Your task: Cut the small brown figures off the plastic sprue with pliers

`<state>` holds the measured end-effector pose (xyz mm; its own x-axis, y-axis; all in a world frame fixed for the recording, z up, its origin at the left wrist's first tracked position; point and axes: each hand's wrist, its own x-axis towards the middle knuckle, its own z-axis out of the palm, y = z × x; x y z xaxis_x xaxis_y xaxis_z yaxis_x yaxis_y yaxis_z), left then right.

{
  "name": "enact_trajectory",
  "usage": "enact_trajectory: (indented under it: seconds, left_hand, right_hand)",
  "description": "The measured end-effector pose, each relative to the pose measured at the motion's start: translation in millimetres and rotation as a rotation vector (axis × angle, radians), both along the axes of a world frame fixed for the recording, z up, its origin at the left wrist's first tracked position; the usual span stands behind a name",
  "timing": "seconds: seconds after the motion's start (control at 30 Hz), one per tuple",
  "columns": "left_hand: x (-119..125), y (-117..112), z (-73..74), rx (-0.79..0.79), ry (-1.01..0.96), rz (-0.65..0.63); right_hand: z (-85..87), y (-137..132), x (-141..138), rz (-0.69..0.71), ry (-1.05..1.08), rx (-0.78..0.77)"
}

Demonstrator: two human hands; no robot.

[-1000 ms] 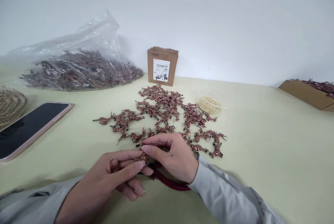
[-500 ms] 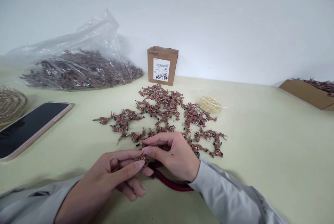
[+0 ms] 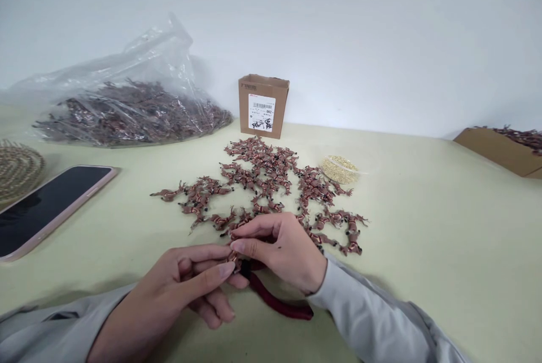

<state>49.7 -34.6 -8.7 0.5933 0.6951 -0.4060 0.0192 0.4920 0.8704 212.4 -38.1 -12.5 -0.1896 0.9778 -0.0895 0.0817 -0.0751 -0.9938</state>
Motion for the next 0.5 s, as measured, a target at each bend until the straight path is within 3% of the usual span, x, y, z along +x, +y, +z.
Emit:
enact_trajectory:
  seconds: [0.5]
  left_hand:
    - [0.3, 0.8, -2.3, 0.024, -0.007, -0.011]
  right_hand:
    - [-1.1, -0.1, 1.3, 0.015, 0.076, -0.106]
